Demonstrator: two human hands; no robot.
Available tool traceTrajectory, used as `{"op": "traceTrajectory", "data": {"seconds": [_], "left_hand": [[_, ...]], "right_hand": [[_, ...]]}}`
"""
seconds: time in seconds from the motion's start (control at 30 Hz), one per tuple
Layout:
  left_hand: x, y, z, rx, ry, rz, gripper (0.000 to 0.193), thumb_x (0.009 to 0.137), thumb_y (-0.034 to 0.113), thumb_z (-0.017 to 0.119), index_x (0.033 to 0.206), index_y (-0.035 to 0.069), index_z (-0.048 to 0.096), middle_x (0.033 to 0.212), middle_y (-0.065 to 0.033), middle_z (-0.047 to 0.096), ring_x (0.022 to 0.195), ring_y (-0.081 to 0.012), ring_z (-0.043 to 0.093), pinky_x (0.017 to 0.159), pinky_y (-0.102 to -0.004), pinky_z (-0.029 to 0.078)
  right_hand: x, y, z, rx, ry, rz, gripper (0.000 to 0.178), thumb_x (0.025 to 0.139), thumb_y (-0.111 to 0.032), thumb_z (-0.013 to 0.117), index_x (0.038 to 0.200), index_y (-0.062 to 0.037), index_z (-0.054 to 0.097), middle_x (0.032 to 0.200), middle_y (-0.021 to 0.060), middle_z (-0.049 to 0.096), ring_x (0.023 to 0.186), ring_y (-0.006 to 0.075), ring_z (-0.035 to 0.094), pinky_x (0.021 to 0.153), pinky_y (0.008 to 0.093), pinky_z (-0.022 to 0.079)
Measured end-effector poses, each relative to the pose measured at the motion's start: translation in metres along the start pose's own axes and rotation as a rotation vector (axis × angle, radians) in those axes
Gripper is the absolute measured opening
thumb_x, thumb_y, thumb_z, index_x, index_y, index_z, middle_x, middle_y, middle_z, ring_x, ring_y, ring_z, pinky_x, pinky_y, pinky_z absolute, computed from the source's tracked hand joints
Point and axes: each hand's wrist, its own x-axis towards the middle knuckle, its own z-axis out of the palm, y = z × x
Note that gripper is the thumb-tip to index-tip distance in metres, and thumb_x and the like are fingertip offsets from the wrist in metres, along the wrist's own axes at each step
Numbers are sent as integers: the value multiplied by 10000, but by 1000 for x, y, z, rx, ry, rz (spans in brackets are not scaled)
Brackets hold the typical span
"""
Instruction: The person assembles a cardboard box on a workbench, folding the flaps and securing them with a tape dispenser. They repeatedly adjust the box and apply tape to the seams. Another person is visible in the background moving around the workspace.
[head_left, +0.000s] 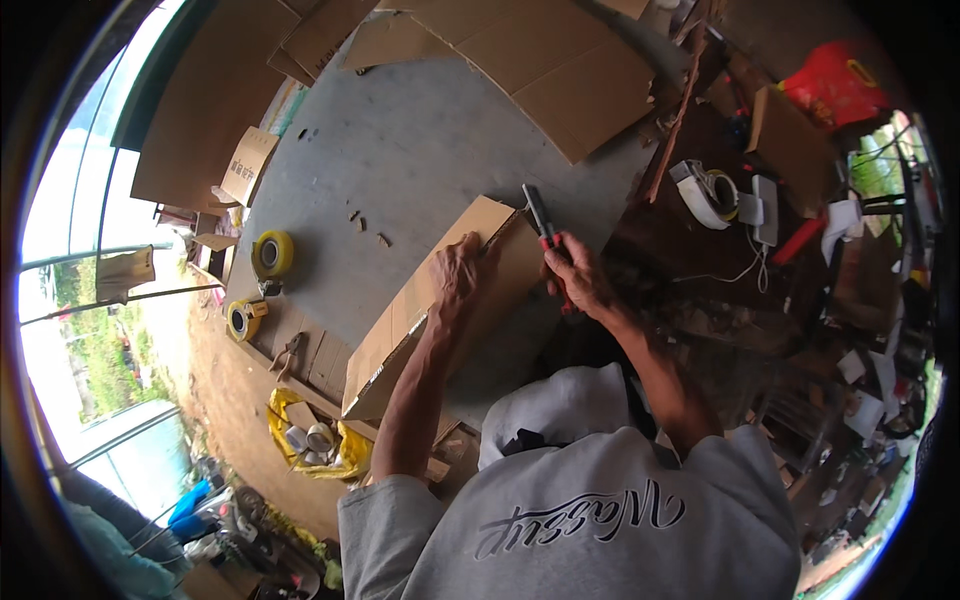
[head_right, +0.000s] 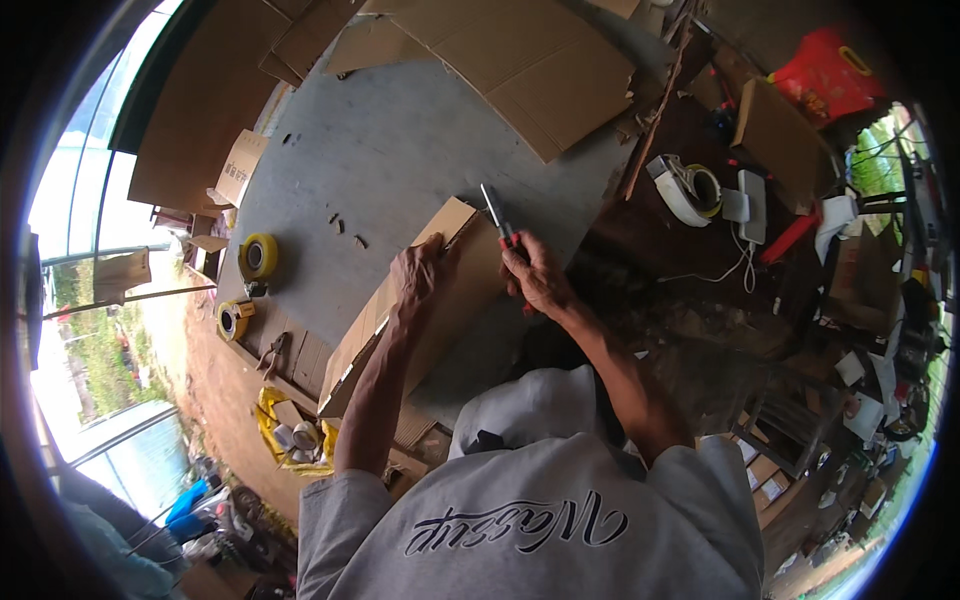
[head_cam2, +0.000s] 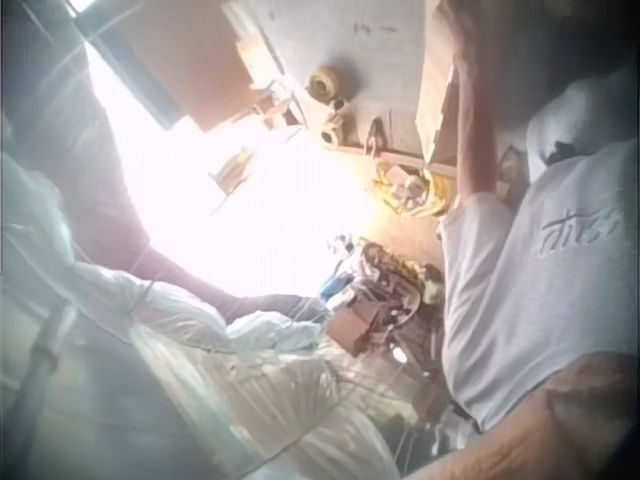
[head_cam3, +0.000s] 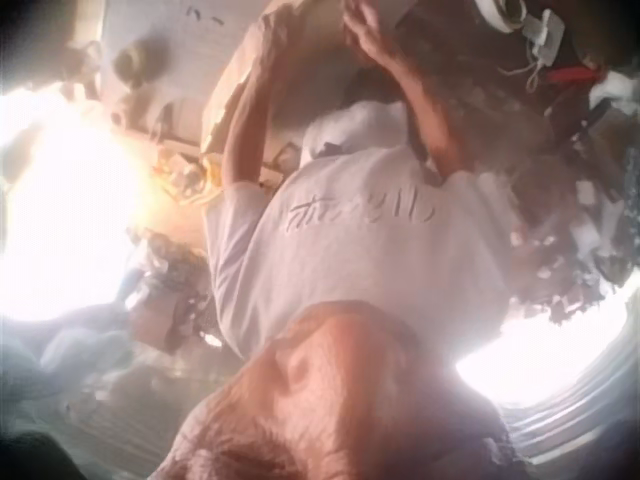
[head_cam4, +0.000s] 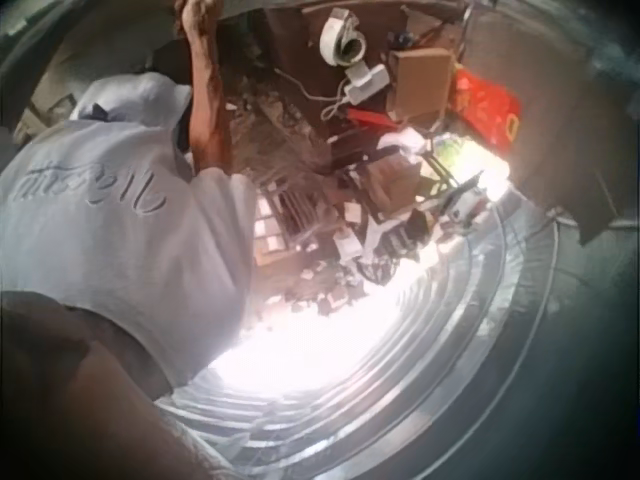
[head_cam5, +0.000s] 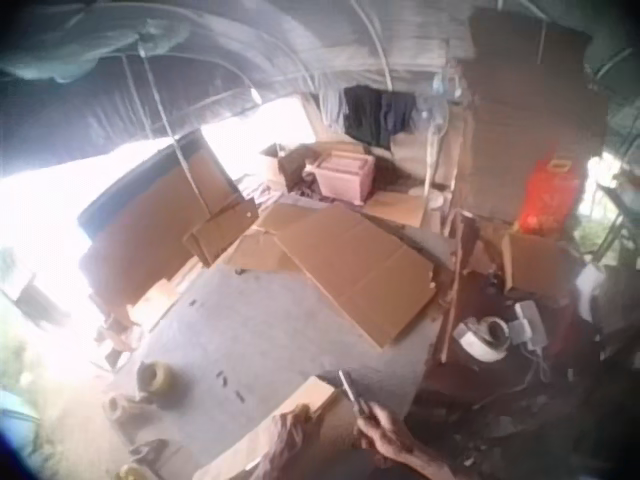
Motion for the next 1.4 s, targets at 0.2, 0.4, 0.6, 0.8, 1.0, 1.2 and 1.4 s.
{"op": "traceTrajectory", "data": {"seconds": [0.2,0.4,0.6,0.8,1.0,1.2,1.4], "left_hand": [[-8,-23,2,-61,15,119,414,948,425,534,868,41,668,841,-236,701,830,-449,676,751,-543,521],[-11,-27,11,-82,113,196,438,964,411,561,811,12,661,779,-248,690,748,-462,673,710,-550,524],[-10,-29,17,-64,159,211,430,954,408,598,795,12,656,761,-251,685,733,-458,672,686,-547,524],[-12,-23,11,-82,128,187,428,955,407,592,792,15,648,741,-243,677,726,-455,669,687,-544,524],[-10,-24,11,-78,147,201,427,951,402,590,786,13,653,761,-247,683,733,-453,668,687,-542,524],[-12,-22,11,-62,148,224,394,923,345,612,767,-17,616,775,-245,675,724,-434,662,671,-533,515],[-13,-24,10,-96,146,224,384,925,338,623,775,-15,619,784,-240,680,730,-430,670,660,-535,514]], "right_hand": [[-17,-2,37,-704,85,-452,234,1033,-188,538,1157,8,565,946,200,631,885,365,644,746,483,500],[-17,-14,48,-1152,191,-392,227,989,-185,599,1128,-7,578,978,226,628,887,446,653,738,525,531],[-8,-11,45,-1239,155,-346,269,986,-190,600,1186,-11,586,1004,228,643,883,462,647,747,528,534],[-7,-5,43,-1204,180,-378,247,982,-182,604,1163,-14,585,992,224,645,880,460,648,744,522,536],[-8,-18,43,-1146,208,-459,227,983,-214,609,1106,-25,590,978,224,656,838,439,667,714,510,550],[0,-5,41,-1202,149,-340,211,987,-194,598,1123,-32,602,949,219,651,868,448,652,745,512,534],[2,-9,40,-1232,147,-337,246,973,-190,615,1159,-32,586,959,216,650,855,452,660,737,517,540]]}}
